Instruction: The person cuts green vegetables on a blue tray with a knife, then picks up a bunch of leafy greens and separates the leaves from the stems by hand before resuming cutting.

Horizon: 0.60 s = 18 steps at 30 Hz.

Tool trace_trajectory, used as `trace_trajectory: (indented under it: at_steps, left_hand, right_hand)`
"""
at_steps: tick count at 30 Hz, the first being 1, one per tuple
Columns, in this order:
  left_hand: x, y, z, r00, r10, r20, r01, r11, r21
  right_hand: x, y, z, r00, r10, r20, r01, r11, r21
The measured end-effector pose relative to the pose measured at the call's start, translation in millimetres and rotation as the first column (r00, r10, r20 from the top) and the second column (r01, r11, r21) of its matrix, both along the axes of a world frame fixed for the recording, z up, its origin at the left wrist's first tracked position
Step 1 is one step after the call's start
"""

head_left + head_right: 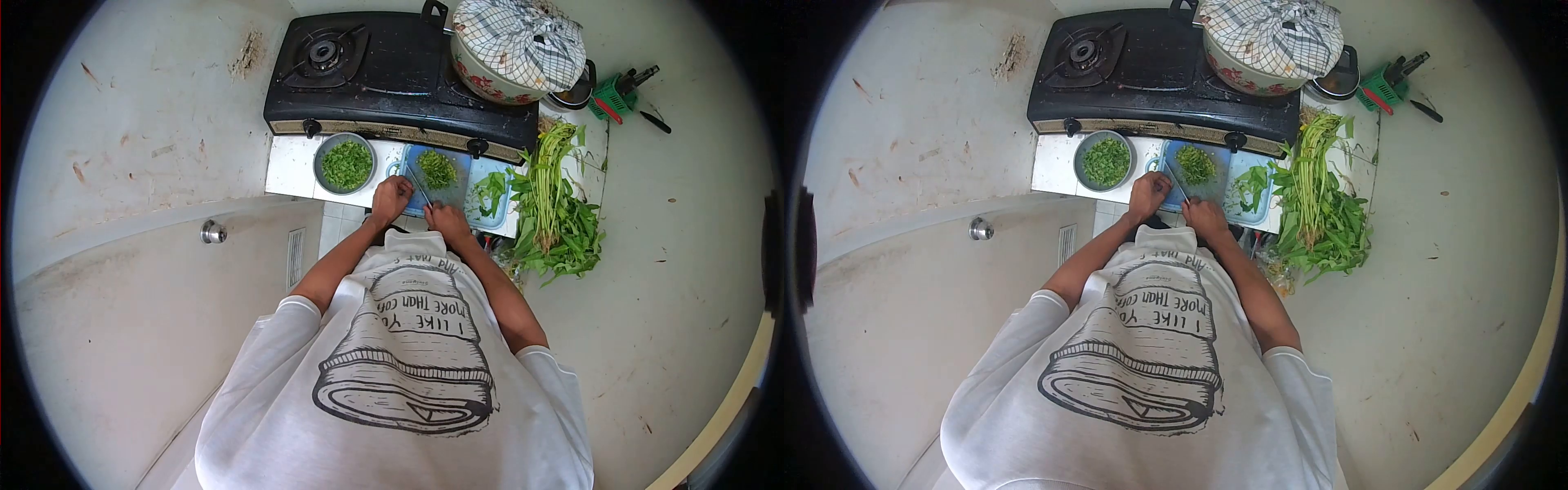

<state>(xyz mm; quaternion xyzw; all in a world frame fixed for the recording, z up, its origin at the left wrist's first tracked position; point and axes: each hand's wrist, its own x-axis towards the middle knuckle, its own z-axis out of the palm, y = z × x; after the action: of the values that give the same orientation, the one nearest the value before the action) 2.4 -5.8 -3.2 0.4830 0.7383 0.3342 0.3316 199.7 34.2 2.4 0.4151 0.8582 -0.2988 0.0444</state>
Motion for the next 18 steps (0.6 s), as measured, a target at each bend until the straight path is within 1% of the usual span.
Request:
trace_trajectory:
  at_steps: [2,5,8,11,14,18]
  left_hand:
    - [0,0,1,1.000,0.005,0.005,-0.005,1.000,-0.024]
    - [1,0,3,1.000,0.009,0.011,-0.009,1.000,-0.002]
    - [-1,0,0,1.000,-0.012,-0.013,0.013,1.000,0.012]
    - [-1,-1,3,0.998,-0.029,-0.056,0.031,0.998,0.049]
    - [-1,-1,8,0.996,-0.051,-0.078,0.053,0.998,0.032]
    - [-6,-6,5,0.959,-0.153,-0.240,0.186,0.975,0.120]
  right_hand:
    - [1,0,-3,0.999,-0.030,-0.016,0.030,1.000,0.002]
    - [1,-2,2,1.000,-0.014,-0.018,0.014,1.000,0.000]
    - [1,-2,8,1.000,0.006,-0.010,-0.006,1.000,-0.022]
    - [0,-2,1,1.000,0.021,-0.011,-0.021,1.000,-0.021]
    - [-7,-1,-6,1.000,0.012,-0.026,-0.013,1.000,-0.006]
    - [-10,-1,-5,1.000,0.025,0.005,-0.025,1.000,0.019]
